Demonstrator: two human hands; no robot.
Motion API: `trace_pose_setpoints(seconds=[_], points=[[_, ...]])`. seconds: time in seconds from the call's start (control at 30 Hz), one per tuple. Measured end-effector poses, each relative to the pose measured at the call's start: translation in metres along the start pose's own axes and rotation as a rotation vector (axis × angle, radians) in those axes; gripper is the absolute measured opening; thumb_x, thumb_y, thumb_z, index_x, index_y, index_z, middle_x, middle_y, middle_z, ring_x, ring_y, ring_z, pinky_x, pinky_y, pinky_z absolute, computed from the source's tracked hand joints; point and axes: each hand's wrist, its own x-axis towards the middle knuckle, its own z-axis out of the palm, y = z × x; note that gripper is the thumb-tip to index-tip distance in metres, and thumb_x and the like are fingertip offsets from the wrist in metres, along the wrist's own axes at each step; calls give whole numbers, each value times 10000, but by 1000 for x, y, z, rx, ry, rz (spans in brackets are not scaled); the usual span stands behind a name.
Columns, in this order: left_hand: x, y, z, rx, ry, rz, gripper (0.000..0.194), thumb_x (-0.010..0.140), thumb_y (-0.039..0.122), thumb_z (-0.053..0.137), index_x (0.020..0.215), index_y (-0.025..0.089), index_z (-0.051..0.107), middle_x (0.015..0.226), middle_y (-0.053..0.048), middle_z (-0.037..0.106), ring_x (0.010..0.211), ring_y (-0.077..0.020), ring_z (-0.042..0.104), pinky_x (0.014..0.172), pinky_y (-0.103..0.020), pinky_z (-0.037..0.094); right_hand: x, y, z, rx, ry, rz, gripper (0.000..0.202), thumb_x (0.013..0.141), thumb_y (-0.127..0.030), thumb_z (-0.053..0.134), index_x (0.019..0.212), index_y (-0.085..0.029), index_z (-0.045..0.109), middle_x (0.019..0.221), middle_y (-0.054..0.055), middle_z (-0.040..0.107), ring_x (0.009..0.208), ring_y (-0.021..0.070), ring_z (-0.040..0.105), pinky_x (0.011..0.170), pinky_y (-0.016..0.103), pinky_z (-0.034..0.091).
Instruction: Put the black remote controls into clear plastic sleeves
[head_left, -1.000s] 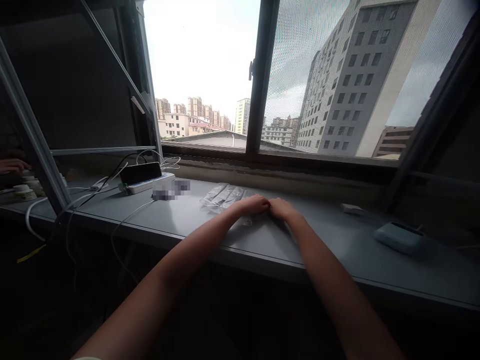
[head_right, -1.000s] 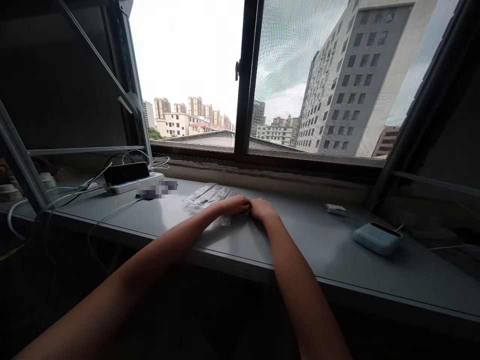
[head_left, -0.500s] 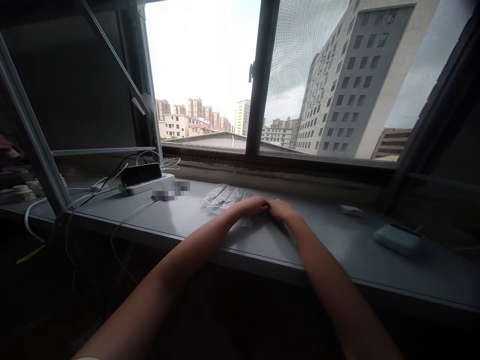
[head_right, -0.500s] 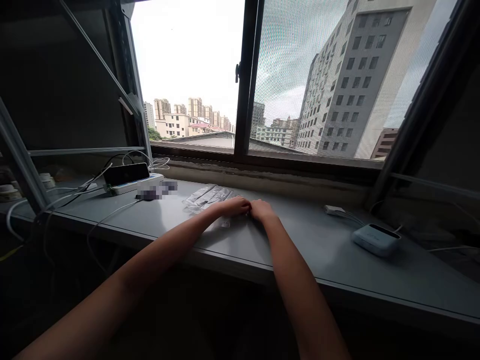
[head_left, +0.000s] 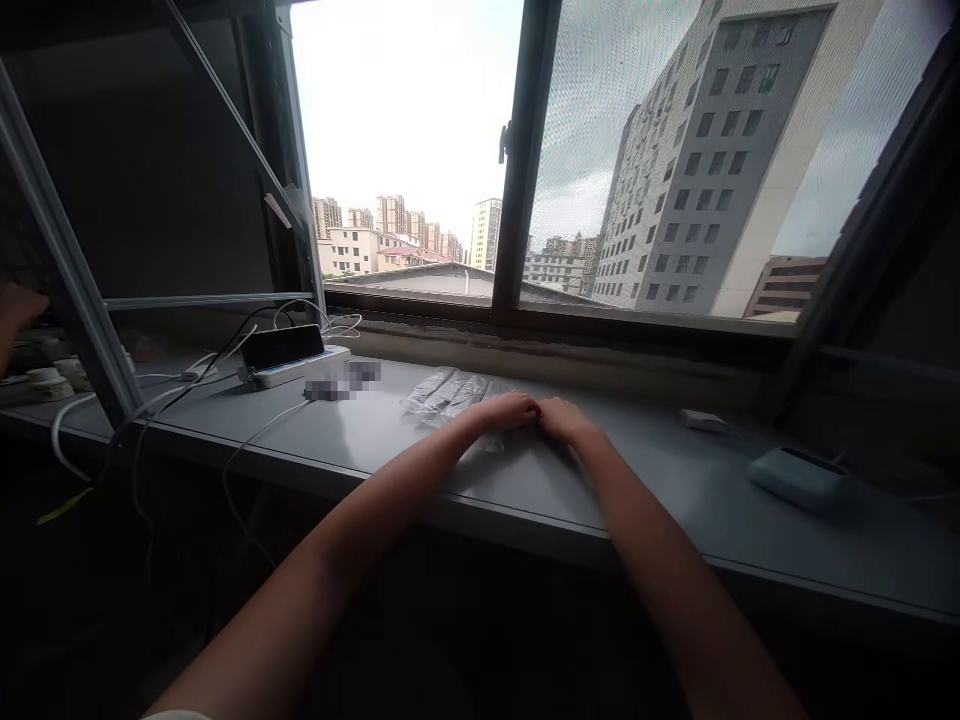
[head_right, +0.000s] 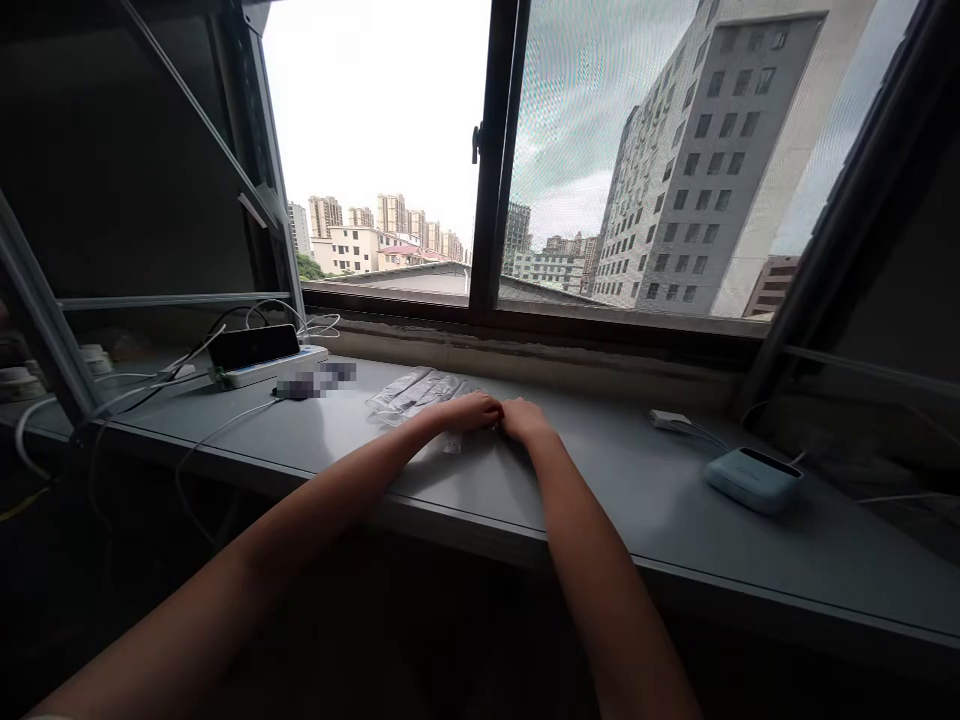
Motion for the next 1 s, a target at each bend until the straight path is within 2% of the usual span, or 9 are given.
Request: trace_pose_setpoints(seconds=[1.0], points=[[0,-1,0,8,-4,-4,253,891,107,460,842,122,708,833,-66,713,759,-166,616,770,-255,458,-1,0,-1,-7,2,-1,351,937,-235,438,1193,-177,671,1197,146,676,1088,283,641,815,310,480]])
